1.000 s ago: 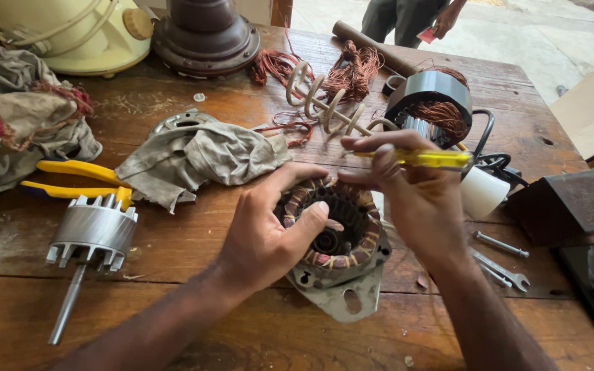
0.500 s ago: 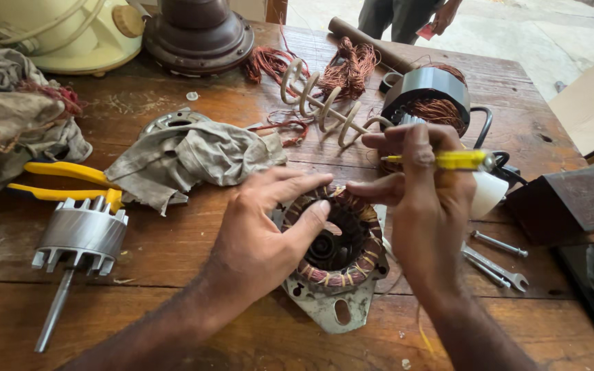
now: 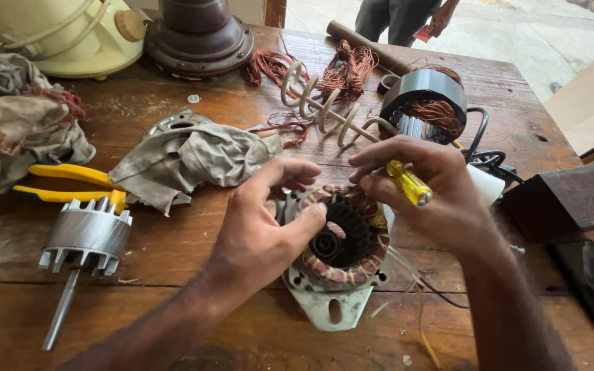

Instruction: The person uses a yellow-handled screwdriver to adjust and secure copper windings inside a motor stator. They rotate the stator and repeatedly insert the tool into the winding slots to push and align the coils.

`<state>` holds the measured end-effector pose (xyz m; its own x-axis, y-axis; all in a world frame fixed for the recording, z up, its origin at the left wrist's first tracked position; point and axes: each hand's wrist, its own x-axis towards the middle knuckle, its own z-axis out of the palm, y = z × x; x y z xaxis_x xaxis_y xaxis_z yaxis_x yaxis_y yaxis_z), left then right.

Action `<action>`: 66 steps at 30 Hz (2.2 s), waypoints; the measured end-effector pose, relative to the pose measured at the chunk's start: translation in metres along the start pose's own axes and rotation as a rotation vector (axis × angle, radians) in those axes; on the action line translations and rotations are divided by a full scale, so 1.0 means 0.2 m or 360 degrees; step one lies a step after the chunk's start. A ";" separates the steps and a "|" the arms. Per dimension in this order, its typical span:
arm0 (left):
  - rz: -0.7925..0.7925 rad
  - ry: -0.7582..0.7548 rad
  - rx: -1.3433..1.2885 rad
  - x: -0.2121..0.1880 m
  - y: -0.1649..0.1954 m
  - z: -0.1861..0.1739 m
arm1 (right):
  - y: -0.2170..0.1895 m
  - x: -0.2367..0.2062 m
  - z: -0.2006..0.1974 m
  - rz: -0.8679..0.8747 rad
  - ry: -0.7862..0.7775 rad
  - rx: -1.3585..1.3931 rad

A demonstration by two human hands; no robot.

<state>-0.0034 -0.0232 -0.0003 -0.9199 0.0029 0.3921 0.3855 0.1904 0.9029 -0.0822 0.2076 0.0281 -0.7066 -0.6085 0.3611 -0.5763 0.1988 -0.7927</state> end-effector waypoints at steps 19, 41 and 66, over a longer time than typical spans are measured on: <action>0.0270 0.0096 -0.0109 -0.02 0.03 0.02 | 0.04 -0.03 -0.15 0.0211 -0.0322 0.0251; 0.0375 0.0034 0.0109 -0.03 0.02 0.05 | -0.01 -0.04 -0.15 0.0192 -0.0341 0.0271; 0.0452 0.0047 0.0194 -0.04 0.04 0.04 | 0.00 -0.04 -0.17 0.0295 -0.0424 0.0354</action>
<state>0.0061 -0.0134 0.0032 -0.7735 0.0445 0.6323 0.6136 0.3027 0.7293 -0.0896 0.2387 0.0414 -0.6422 -0.7618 0.0853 -0.3252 0.1700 -0.9302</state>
